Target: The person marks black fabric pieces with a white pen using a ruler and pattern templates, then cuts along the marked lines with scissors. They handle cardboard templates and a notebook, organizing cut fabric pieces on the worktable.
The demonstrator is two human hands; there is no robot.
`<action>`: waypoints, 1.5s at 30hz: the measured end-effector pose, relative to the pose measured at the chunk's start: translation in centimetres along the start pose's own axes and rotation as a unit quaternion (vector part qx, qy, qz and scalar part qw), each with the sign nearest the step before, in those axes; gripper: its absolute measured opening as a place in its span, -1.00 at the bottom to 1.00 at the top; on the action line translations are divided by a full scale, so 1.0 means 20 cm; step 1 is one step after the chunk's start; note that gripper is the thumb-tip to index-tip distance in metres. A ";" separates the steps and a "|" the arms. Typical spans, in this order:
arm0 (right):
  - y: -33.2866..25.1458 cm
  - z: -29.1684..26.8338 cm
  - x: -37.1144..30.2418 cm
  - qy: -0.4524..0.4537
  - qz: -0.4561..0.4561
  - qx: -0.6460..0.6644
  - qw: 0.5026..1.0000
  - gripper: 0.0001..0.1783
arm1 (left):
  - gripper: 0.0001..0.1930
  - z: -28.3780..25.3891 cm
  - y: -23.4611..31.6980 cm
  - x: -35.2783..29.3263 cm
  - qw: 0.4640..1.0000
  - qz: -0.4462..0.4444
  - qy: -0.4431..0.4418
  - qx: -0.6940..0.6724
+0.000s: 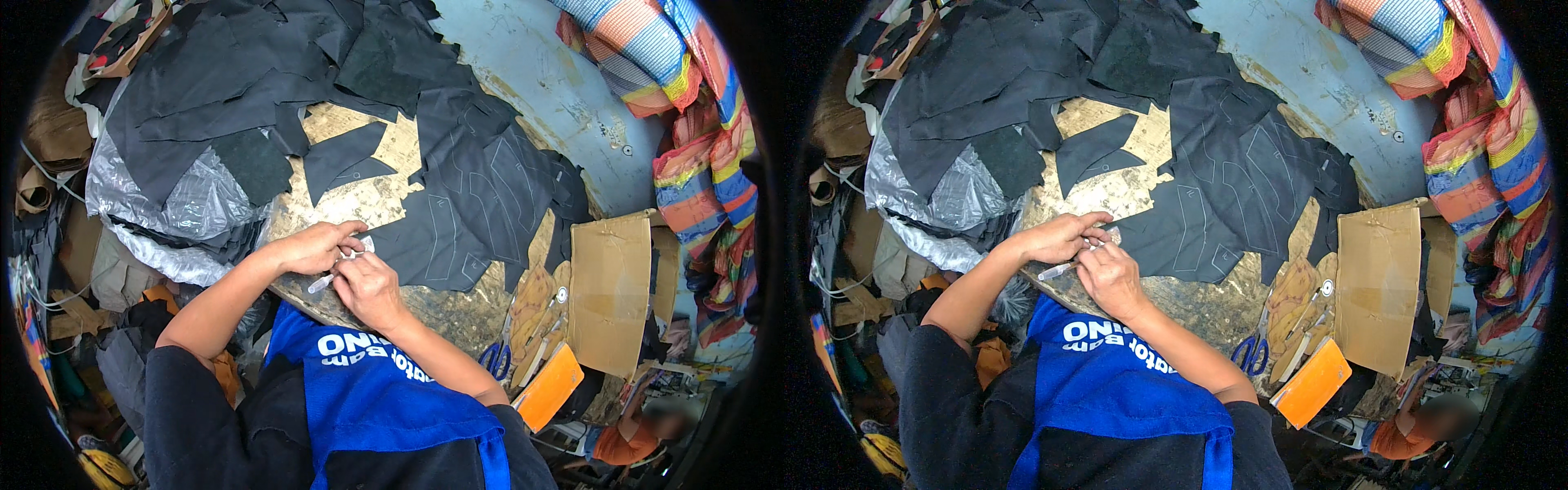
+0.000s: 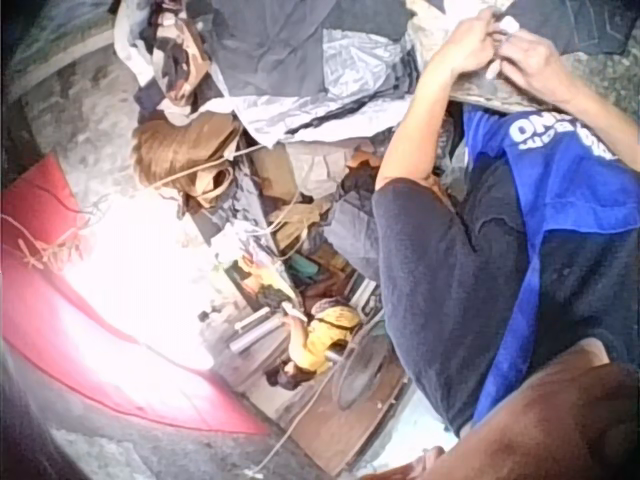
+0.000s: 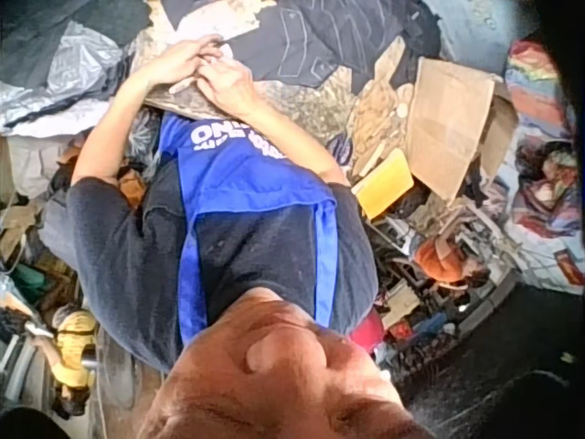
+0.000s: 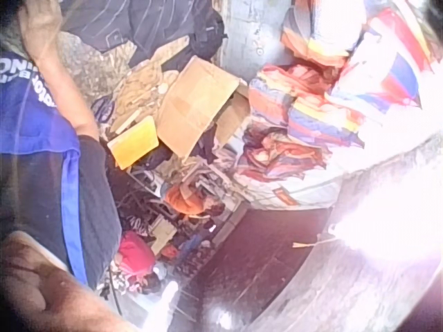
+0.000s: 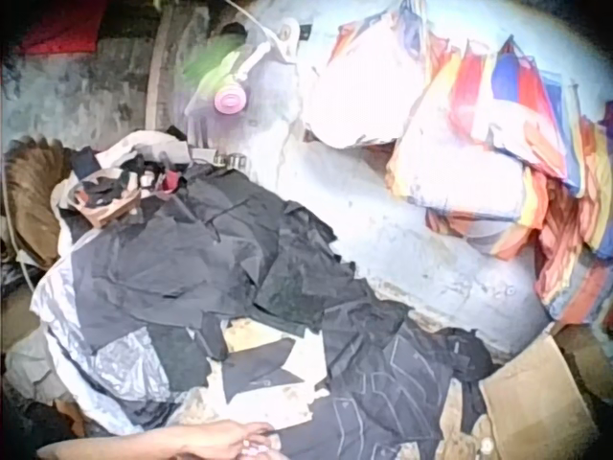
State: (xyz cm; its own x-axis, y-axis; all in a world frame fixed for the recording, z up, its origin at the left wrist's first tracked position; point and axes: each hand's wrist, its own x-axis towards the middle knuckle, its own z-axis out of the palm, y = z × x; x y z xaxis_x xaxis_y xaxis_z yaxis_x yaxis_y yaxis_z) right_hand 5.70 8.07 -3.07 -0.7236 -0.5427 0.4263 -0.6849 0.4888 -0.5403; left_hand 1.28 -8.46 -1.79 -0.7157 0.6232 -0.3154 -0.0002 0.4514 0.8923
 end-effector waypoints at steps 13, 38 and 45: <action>0.19 0.03 -0.15 0.151 0.285 0.376 0.869 -0.89 | -0.67 0.13 -0.08 -0.11 0.921 0.010 0.352 0.166; 0.11 -0.20 -0.31 0.092 0.303 0.469 0.824 -0.80 | -0.89 0.37 0.03 -0.24 0.934 -0.059 0.228 -0.268; 0.10 -0.27 -0.45 0.177 0.327 0.453 0.810 -0.75 | -0.86 0.59 0.14 -0.12 0.950 -0.038 0.216 -0.222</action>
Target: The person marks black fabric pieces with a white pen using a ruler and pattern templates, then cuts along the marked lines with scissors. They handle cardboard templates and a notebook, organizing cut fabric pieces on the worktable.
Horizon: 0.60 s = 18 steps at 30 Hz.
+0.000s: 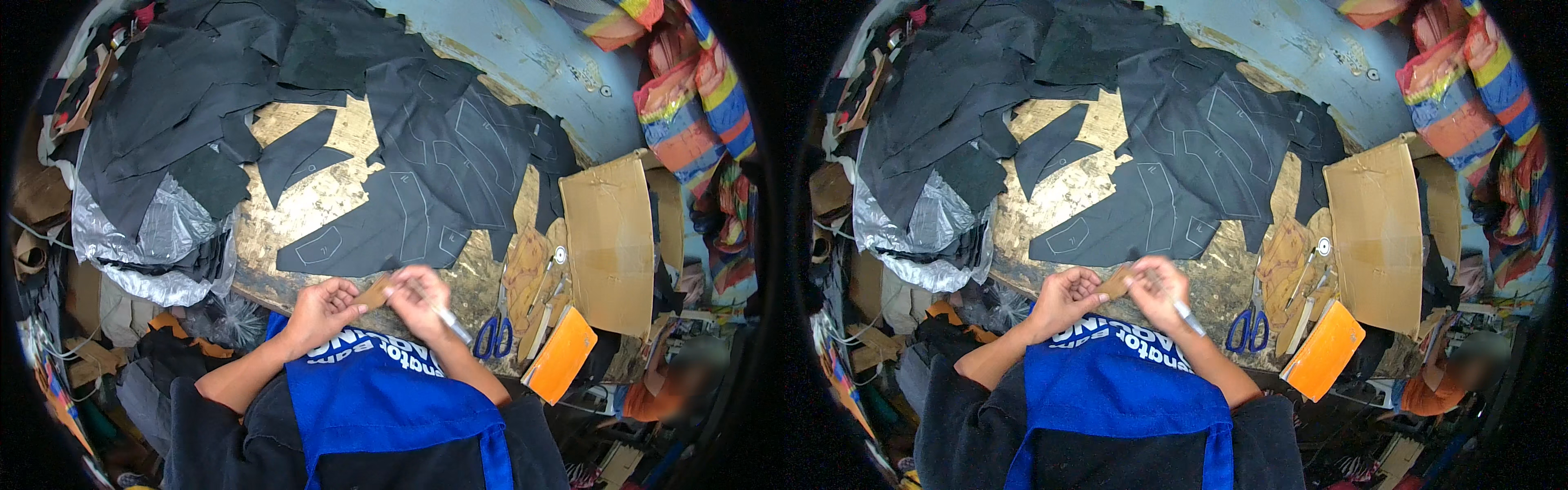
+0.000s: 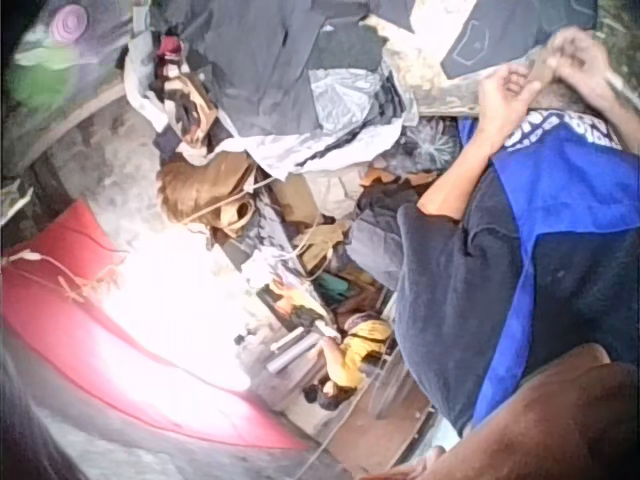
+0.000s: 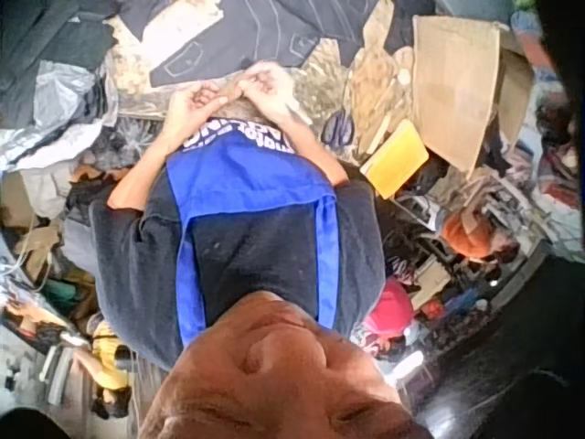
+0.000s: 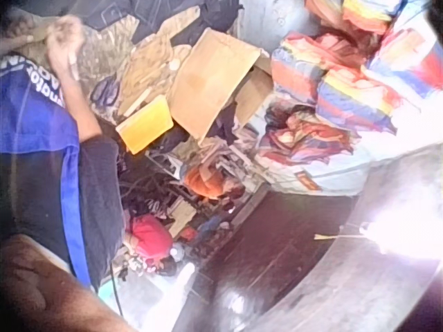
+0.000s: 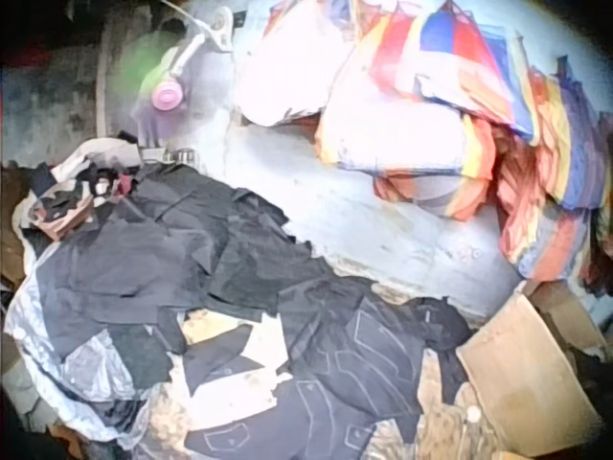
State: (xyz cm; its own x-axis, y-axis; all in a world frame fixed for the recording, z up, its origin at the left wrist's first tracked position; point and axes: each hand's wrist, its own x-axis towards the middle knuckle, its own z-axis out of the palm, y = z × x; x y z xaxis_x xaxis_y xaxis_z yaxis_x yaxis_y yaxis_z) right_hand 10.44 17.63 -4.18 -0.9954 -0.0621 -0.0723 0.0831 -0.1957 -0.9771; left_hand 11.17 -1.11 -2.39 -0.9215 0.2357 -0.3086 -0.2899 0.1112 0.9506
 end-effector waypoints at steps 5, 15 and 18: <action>-0.11 -0.20 0.20 0.102 -0.092 -0.022 0.990 -0.60 | -0.80 0.00 0.05 -0.03 0.957 0.123 -0.098 0.244; 0.07 0.04 0.25 0.068 -0.080 -0.174 0.979 -0.64 | -0.73 0.04 0.08 0.01 0.897 0.224 -0.051 0.378; 0.07 0.04 0.24 0.080 -0.124 -0.244 0.959 -0.73 | -0.60 0.04 0.07 0.03 0.888 0.235 -0.044 0.393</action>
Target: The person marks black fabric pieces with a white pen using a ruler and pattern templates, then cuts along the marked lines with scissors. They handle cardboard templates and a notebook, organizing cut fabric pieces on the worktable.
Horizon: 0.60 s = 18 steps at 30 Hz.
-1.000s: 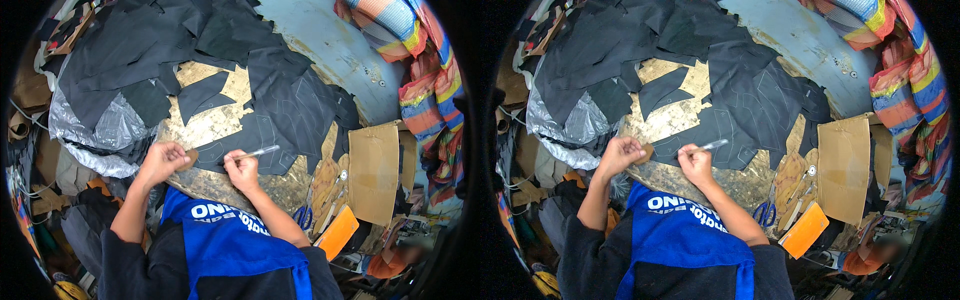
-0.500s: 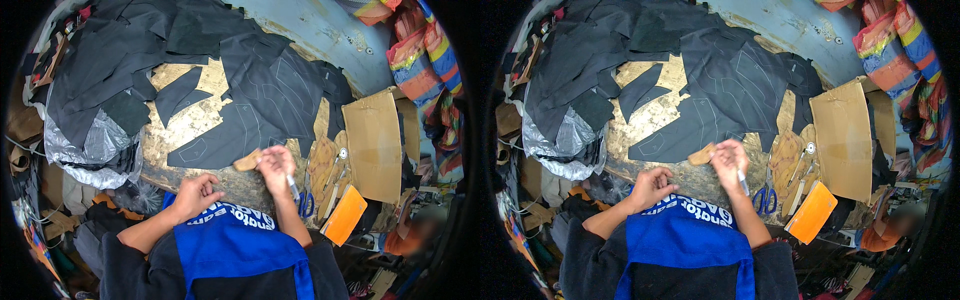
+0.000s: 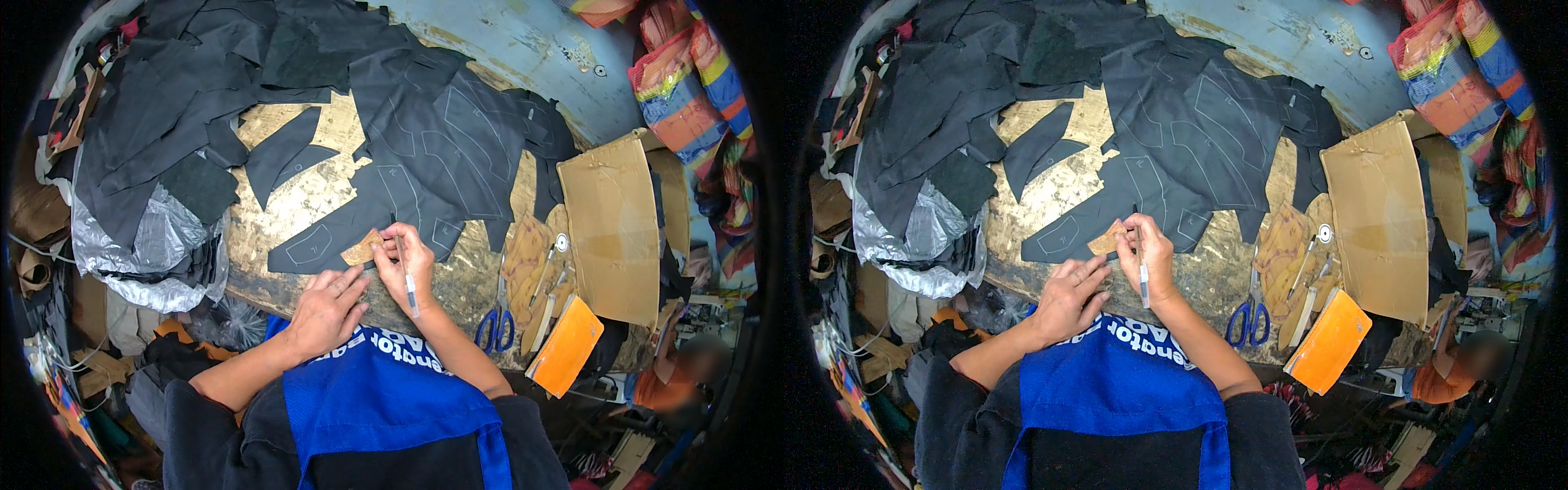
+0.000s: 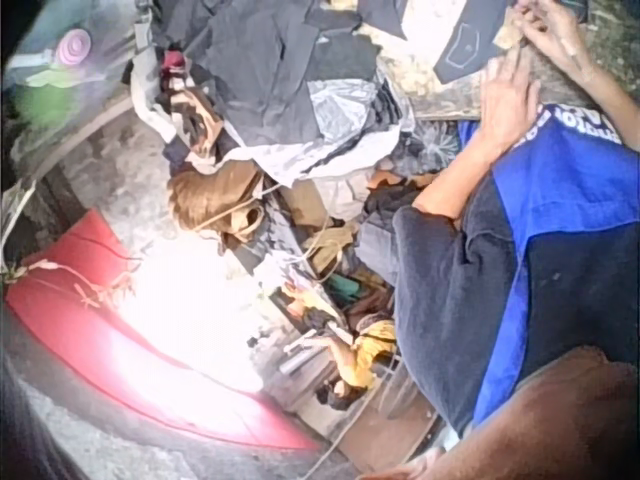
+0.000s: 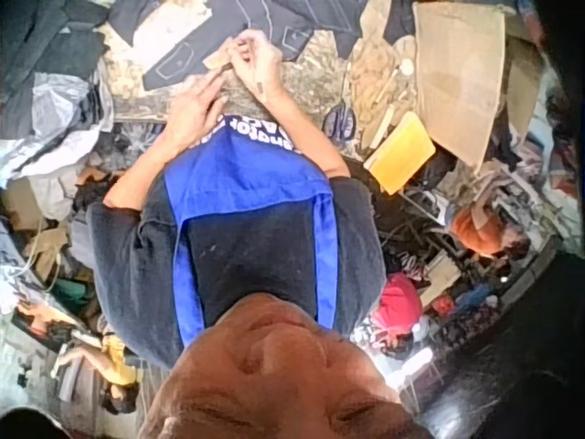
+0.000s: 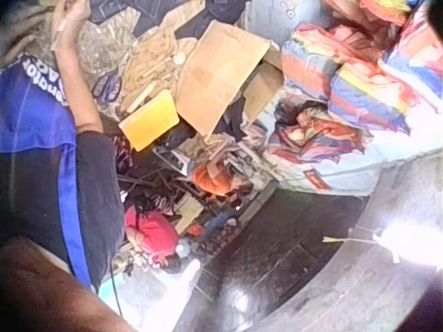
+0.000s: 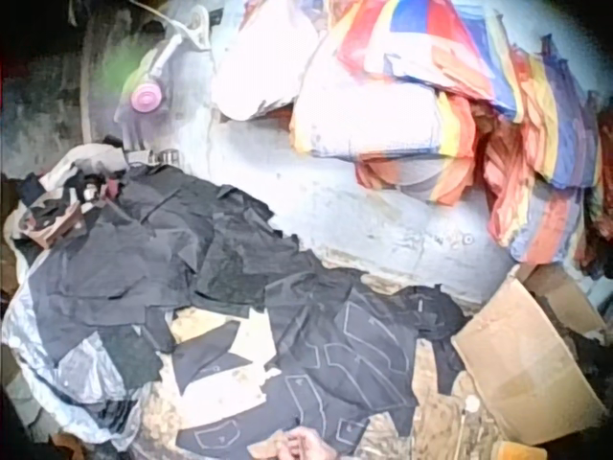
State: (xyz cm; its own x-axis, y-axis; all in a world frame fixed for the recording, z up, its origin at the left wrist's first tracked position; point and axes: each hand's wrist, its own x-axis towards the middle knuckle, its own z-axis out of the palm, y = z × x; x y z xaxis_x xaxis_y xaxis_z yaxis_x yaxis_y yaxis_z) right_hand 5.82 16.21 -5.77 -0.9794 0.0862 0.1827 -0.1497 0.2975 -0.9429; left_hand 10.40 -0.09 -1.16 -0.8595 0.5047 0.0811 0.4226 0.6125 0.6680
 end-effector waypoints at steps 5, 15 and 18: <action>-0.02 -0.01 0.00 -0.007 0.005 -0.070 0.998 -0.81 | -0.40 0.03 -0.01 0.04 0.989 -0.007 -0.107 0.102; -0.13 -0.06 0.07 -0.131 0.104 0.116 0.979 -0.83 | -0.32 0.04 0.02 0.04 0.969 0.004 -0.170 0.181; -0.13 0.00 0.07 -0.174 0.096 0.075 0.977 -0.80 | -0.33 0.03 0.01 0.04 0.968 0.006 -0.174 0.180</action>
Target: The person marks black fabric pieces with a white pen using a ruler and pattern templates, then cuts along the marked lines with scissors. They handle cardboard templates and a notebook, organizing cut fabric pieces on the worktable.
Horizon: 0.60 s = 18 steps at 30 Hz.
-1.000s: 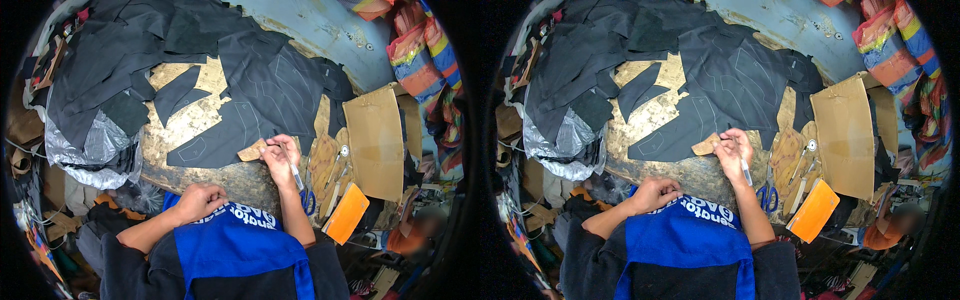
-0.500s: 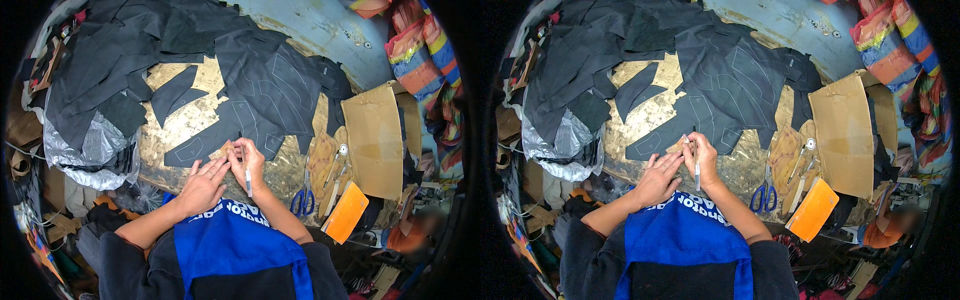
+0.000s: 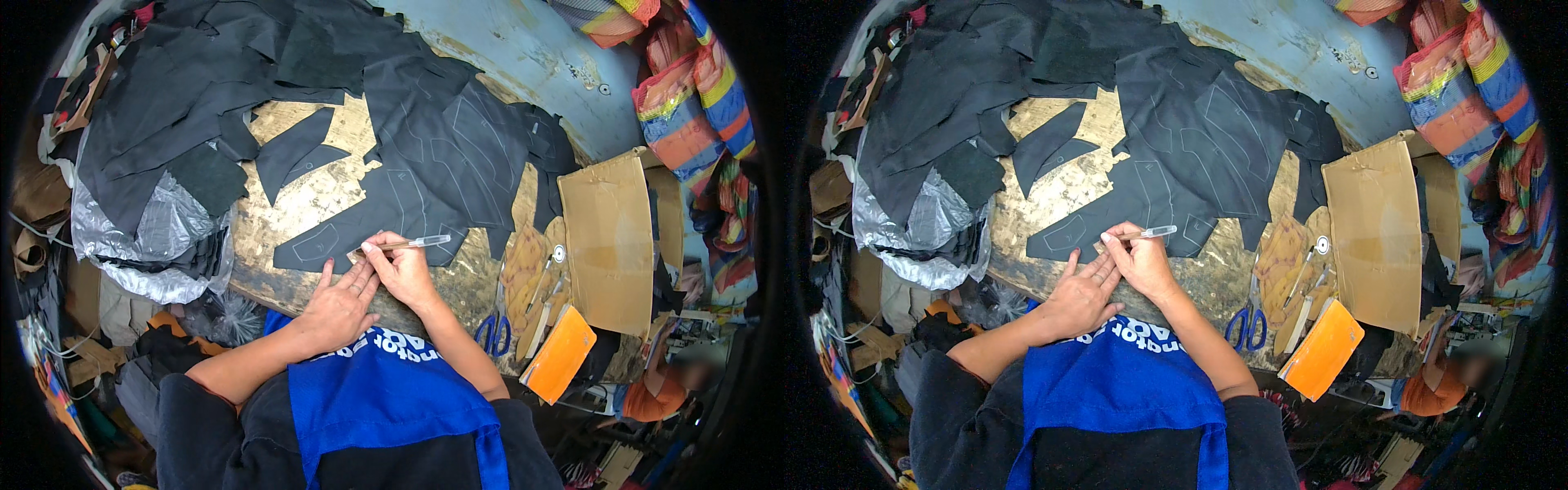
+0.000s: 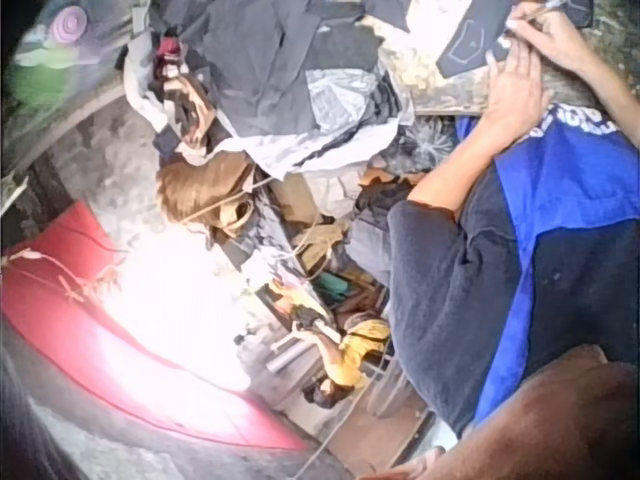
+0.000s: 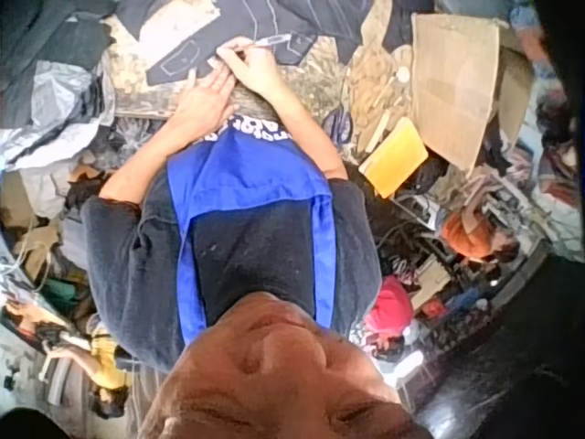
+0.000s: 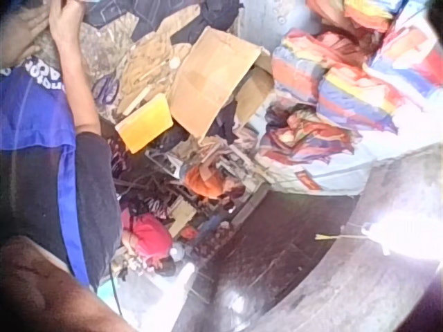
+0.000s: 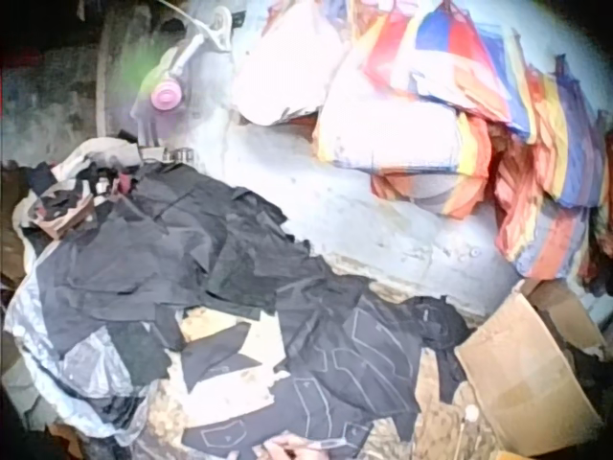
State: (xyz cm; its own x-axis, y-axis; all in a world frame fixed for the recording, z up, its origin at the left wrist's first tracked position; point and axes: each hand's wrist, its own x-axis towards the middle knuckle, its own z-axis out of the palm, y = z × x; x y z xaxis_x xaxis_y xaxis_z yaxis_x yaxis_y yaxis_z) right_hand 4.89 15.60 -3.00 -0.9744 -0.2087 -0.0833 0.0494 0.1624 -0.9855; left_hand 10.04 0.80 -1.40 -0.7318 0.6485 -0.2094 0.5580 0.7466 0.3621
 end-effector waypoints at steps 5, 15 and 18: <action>0.02 0.00 0.01 0.019 -0.035 -0.039 0.998 -0.80 | -0.34 0.00 -0.02 -0.01 0.998 0.006 0.014 -0.060; -0.02 0.05 0.02 0.030 -0.104 -0.198 0.974 -0.83 | -0.36 0.00 -0.04 0.01 0.997 0.037 0.029 -0.059; -0.05 0.00 0.04 0.076 -0.065 -0.230 0.968 -0.81 | -0.36 -0.01 -0.03 0.03 0.993 0.045 0.085 -0.073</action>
State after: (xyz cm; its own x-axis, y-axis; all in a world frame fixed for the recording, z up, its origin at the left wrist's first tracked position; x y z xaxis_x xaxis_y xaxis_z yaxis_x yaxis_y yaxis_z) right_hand 3.96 15.33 -2.14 -0.9886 -0.1183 0.0936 -0.1444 0.5635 -0.8134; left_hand 9.06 0.67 -1.53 -0.7444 0.6675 -0.0189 0.5698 0.6498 0.5031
